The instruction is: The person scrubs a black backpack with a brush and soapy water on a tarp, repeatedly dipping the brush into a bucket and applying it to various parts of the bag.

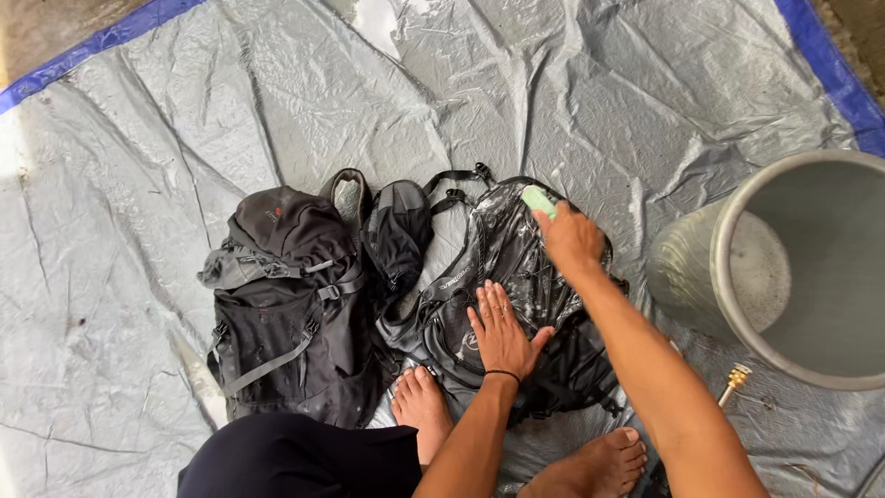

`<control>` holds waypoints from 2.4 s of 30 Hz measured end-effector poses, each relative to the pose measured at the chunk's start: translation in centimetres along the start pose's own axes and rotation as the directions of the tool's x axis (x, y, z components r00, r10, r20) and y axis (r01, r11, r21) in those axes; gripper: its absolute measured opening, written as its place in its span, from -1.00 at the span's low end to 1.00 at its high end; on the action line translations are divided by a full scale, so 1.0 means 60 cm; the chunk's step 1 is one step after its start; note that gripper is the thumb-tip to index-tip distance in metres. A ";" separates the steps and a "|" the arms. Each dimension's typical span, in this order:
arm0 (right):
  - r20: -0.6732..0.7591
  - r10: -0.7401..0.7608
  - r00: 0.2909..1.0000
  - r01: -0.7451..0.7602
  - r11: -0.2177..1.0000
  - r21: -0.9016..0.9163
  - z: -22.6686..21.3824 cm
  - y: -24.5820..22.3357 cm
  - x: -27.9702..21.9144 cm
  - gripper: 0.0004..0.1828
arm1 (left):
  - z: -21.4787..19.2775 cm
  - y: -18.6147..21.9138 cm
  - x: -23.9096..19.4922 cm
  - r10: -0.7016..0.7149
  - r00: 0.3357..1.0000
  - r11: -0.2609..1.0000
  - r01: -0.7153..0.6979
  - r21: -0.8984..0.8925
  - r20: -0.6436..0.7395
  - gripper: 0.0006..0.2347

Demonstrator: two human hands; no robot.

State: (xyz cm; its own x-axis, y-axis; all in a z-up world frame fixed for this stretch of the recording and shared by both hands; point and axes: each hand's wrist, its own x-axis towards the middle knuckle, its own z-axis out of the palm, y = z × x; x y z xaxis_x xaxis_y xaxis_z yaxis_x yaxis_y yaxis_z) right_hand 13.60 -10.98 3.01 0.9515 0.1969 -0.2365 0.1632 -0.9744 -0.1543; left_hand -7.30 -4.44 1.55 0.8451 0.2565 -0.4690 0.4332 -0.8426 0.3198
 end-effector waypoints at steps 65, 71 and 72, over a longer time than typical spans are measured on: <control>0.016 0.181 0.983 -0.179 0.980 -0.084 0.070 0.063 -0.214 -0.32 | 0.001 -0.033 -0.028 0.195 0.966 0.971 -0.165 0.172 -0.172 -0.28; -0.031 -0.110 0.993 0.104 0.984 -0.145 0.044 0.051 -0.184 -0.28 | 0.016 -0.034 -0.028 0.137 0.985 0.974 -0.114 0.195 -0.106 -0.27; 0.068 0.129 0.989 -0.127 0.991 -0.028 0.014 0.064 -0.148 -0.22 | 0.011 -0.034 -0.027 0.153 0.984 0.975 -0.136 0.174 -0.094 -0.26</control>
State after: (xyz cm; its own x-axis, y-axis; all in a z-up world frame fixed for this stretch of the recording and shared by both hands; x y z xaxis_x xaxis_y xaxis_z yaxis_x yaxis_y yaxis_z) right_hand 5.58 -16.40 3.74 0.9446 0.0764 -0.3193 0.0480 -0.9942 -0.0959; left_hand -9.77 -3.42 1.14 0.9272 0.1673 -0.3351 0.2534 -0.9391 0.2320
